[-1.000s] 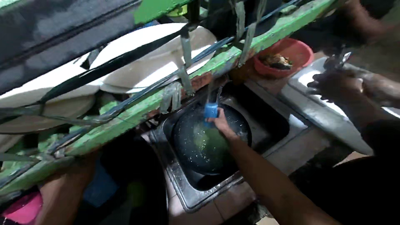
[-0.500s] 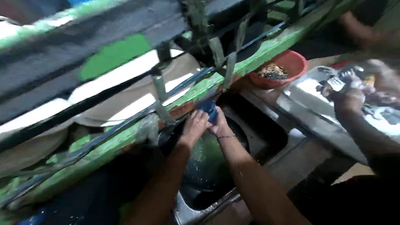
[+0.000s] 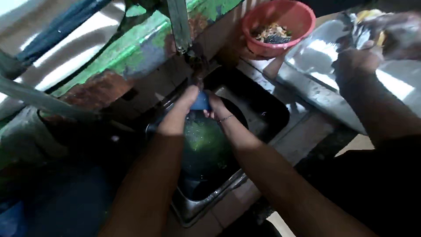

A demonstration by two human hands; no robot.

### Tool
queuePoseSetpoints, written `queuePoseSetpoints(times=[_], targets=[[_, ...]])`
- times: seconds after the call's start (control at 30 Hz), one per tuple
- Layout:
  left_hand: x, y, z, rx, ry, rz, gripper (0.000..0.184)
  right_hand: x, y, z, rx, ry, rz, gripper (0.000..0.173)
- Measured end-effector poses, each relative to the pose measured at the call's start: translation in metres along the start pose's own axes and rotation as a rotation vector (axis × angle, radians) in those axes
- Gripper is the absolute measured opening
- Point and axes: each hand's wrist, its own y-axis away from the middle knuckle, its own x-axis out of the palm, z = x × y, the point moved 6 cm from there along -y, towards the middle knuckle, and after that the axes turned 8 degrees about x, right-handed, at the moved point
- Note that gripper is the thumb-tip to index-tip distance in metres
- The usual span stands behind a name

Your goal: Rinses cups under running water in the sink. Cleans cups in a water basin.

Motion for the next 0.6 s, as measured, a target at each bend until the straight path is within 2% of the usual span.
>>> queuePoseSetpoints(times=[0.03, 0.07, 0.13, 0.17, 0.2, 0.23, 0.27, 0.3, 0.37, 0.4, 0.43, 0.47, 0.53, 0.6], targets=[[-0.005, -0.005, 0.011, -0.091, 0.177, -0.004, 0.050, -0.003, 0.009, 0.006, -0.091, 0.045, -0.106, 0.049], [-0.008, -0.012, 0.018, -0.104, 0.335, 0.029, 0.042, -0.005, 0.020, 0.019, -0.266, 0.038, -0.171, 0.044], [-0.007, -0.028, 0.023, 0.097, 0.492, 0.280, 0.031, -0.006, 0.033, 0.041, -0.653, -0.001, -0.170, 0.040], [-0.006, -0.029, 0.017, 0.166, 0.506, 0.301, 0.030, -0.007, 0.033, 0.046, -0.742, -0.021, -0.147, 0.038], [-0.006, -0.021, 0.005, 0.174, 0.455, 0.227, 0.032, -0.008, 0.027, 0.046, -0.709, -0.048, -0.120, 0.036], [-0.002, -0.011, -0.009, 0.143, 0.330, 0.122, 0.036, -0.011, 0.017, 0.039, -0.577, -0.073, -0.095, 0.033], [0.007, -0.005, -0.018, 0.152, 0.114, 0.121, 0.045, -0.012, 0.006, 0.030, -0.399, -0.108, -0.033, 0.031], [0.021, -0.004, -0.022, 0.250, -0.169, 0.164, 0.049, -0.010, -0.002, 0.021, -0.237, -0.116, 0.061, 0.028], [0.042, -0.010, -0.009, 0.477, -0.653, 0.269, 0.061, -0.008, -0.010, 0.014, -0.103, -0.010, 0.274, 0.030], [0.046, -0.012, -0.003, 0.519, -0.752, 0.319, 0.062, -0.006, -0.015, 0.010, -0.046, 0.040, 0.315, 0.033], [0.044, -0.012, -0.004, 0.480, -0.752, 0.356, 0.061, -0.004, -0.019, 0.006, 0.011, 0.041, 0.308, 0.040], [0.035, -0.008, -0.011, 0.370, -0.643, 0.369, 0.059, -0.002, -0.020, 0.003, 0.048, -0.011, 0.265, 0.045], [0.015, -0.010, -0.021, 0.138, -0.181, 0.307, 0.060, 0.001, -0.014, 0.008, 0.007, -0.188, 0.149, 0.047], [0.009, -0.018, -0.015, 0.042, 0.356, 0.243, 0.052, -0.001, 0.001, 0.013, -0.189, -0.331, 0.010, 0.041]])
